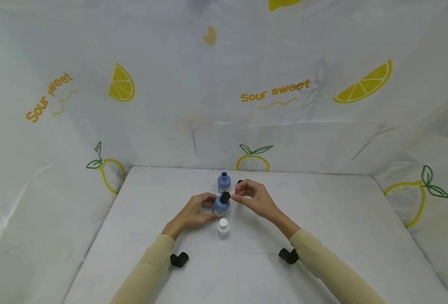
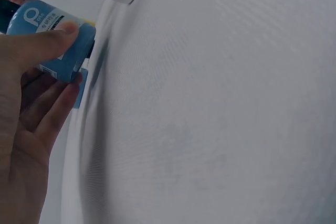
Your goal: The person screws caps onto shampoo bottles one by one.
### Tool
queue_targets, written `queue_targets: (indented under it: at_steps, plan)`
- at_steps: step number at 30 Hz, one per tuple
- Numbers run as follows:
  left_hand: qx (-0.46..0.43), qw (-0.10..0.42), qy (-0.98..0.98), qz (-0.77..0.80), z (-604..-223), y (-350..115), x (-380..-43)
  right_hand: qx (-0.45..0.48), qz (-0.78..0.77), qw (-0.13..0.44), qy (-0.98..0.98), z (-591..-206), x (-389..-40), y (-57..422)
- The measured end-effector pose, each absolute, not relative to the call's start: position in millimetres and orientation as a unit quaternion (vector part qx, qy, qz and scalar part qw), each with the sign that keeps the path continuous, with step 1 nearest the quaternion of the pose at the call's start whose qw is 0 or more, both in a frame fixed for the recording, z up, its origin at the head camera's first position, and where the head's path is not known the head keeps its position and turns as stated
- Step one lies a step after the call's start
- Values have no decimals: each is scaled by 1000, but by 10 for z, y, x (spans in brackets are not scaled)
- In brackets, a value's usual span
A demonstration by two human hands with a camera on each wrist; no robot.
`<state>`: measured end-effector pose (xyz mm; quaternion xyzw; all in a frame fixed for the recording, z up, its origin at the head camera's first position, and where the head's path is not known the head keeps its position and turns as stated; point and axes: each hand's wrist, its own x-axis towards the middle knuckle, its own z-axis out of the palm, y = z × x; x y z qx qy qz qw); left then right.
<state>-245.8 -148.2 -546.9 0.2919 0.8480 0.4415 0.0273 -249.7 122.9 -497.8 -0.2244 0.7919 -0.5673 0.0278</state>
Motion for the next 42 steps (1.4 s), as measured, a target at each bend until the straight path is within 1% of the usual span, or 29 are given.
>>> queue_targets:
  at_steps: [7,13,21,26,32,35,37,39,42]
  plan:
    - [262,58,861,431,-5540,-1463,-2489,-228,-568,24,790,-4979,-2490,1276]
    - [264,48,862,429,-5576,-1472,-2529,-223,-575,29,786,-4998,-2498,1296]
    - [251,61,863,434,-5581,-1455,-2562,-222,-577,24,786,-5053,-2509,1327]
    - [256,84,859,435,-5552,-1451,-2575,-218,-574,22,789,-5050,-2508,1347]
    - [277,114,862,408,-5403,-1570,-2650,-213,-579,29,787,-5024,-2511,1359]
    - [268,103,869,403,-5343,-1670,-2723,-211,-573,24,792,-5046,-2536,1386]
    - [262,82,874,402,-5320,-1717,-2781,-205,-567,18,797,-5070,-2562,1414]
    - [254,63,876,406,-5312,-1727,-2844,-196,-564,13,802,-5100,-2590,1448]
    - [243,49,873,419,-5321,-1694,-2929,-179,-567,14,804,-5146,-2621,1495]
